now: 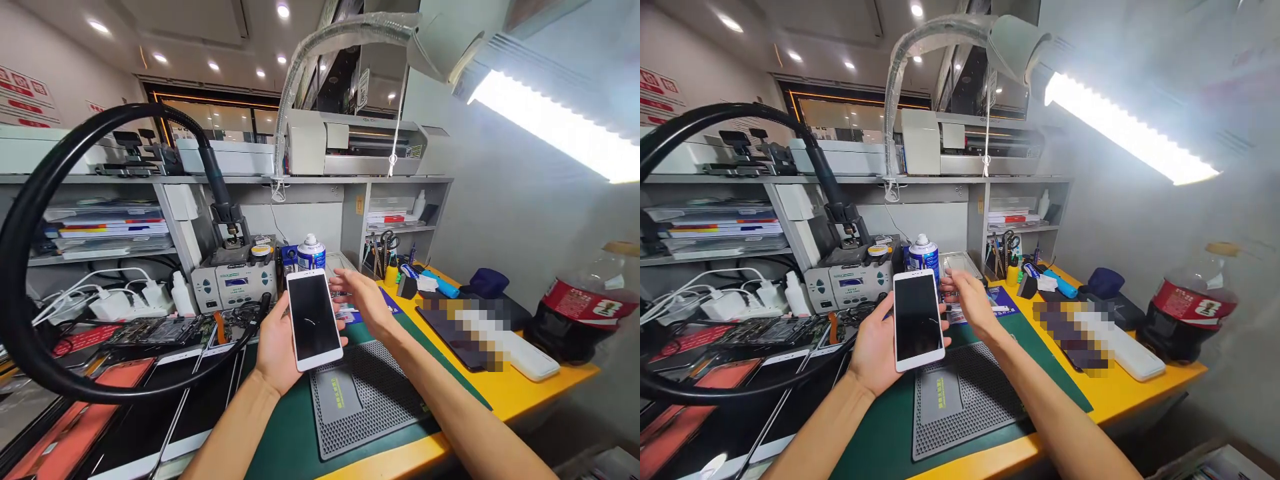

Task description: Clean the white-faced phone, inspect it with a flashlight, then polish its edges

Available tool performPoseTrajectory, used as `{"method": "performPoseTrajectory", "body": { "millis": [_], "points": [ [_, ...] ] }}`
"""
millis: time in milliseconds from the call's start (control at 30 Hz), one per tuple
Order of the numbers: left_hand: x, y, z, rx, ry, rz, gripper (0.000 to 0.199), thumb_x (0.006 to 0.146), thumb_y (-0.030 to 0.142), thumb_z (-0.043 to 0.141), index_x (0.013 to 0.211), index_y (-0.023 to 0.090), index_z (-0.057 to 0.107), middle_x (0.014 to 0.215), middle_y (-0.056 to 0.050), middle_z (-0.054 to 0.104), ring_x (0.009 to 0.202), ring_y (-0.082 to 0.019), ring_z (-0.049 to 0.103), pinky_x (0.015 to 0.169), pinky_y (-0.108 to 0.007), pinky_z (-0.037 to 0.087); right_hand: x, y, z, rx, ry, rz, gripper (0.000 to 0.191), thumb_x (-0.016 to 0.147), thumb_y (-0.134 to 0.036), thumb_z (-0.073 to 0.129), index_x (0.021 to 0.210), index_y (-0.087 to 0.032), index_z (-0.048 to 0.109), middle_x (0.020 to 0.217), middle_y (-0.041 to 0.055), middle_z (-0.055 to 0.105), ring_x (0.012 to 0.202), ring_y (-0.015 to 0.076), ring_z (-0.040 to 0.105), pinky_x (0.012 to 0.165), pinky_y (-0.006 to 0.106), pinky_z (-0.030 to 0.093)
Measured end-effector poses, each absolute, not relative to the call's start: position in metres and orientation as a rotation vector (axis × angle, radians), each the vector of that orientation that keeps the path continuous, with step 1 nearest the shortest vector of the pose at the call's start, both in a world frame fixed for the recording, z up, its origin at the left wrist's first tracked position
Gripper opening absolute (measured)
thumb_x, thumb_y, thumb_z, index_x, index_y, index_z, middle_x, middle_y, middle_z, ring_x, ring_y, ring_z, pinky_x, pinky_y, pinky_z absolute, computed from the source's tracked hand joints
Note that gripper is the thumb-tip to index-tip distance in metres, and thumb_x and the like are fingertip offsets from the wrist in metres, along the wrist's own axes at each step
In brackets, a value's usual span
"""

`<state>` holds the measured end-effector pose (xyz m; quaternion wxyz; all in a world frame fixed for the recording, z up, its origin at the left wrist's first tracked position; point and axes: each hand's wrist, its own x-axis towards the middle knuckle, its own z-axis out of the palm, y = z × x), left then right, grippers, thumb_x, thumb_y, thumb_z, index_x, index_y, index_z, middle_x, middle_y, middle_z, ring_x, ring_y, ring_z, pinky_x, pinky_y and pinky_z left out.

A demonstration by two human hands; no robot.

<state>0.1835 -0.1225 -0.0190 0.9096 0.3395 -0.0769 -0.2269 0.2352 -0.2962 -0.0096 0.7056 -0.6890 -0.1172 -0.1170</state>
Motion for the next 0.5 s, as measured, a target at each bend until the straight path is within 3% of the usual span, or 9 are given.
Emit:
{"method": "performPoseTrajectory", "body": {
  "millis": [67, 167, 267, 400, 500],
  "points": [
    [0.185, -0.121, -0.018, 0.711, -0.127, -0.429, 0.062, 0.099, 0.052, 0.04, 0.134, 0.005, 0.059, 0.123, -0.027, 0.068, 0.098, -0.041, 0.072, 0.096, -0.068, 0.049, 0.247, -0.31, -0.013, -1.565, -0.191, -0.421, 0.055, 0.087, -0.064, 0.048, 0.105, -0.016, 0.069, 0.099, 0.0109, 0.073, 0.091, 0.0242, 0.069, 0.069, 0.031, 0.055],
    [0.185, -0.119, -0.014, 0.738, -0.107, -0.381, 0.062, 0.098, 0.051, 0.042, 0.134, 0.004, 0.059, 0.122, -0.027, 0.068, 0.096, -0.04, 0.072, 0.093, -0.066, 0.051, 0.262, -0.344, -0.014, -1.683, -0.045, -0.652, 0.051, 0.09, -0.062, 0.045, 0.084, -0.016, 0.067, 0.084, 0.0082, 0.071, 0.079, 0.0206, 0.065, 0.068, 0.029, 0.049],
    [0.185, -0.118, -0.012, 0.756, -0.093, -0.346, 0.061, 0.098, 0.051, 0.043, 0.132, 0.004, 0.06, 0.119, -0.026, 0.07, 0.095, -0.04, 0.072, 0.092, -0.065, 0.053, 0.274, -0.376, -0.011, -1.872, 0.034, -0.696, 0.038, 0.083, -0.051, 0.06, 0.067, -0.017, 0.065, 0.069, 0.0047, 0.068, 0.068, 0.019, 0.061, 0.067, 0.029, 0.045],
    [0.186, -0.118, -0.011, 0.79, -0.086, -0.317, 0.061, 0.098, 0.051, 0.041, 0.131, 0.004, 0.061, 0.116, -0.026, 0.071, 0.097, -0.042, 0.072, 0.093, -0.068, 0.051, 0.287, -0.393, -0.006, -2.114, -0.005, -0.592, 0.009, 0.067, -0.023, 0.073, 0.061, -0.018, 0.07, 0.062, 0.0017, 0.07, 0.066, 0.0189, 0.062, 0.067, 0.028, 0.043],
    [0.186, -0.116, -0.009, 0.809, -0.081, -0.28, 0.061, 0.098, 0.05, 0.039, 0.136, 0.006, 0.058, 0.118, -0.026, 0.071, 0.101, -0.044, 0.071, 0.094, -0.069, 0.05, 0.289, -0.389, -0.007, -2.172, -0.012, -0.627, 0.011, 0.07, -0.024, 0.071, 0.061, -0.018, 0.071, 0.061, 0.0013, 0.069, 0.063, 0.018, 0.06, 0.065, 0.027, 0.042]
  ]
}}
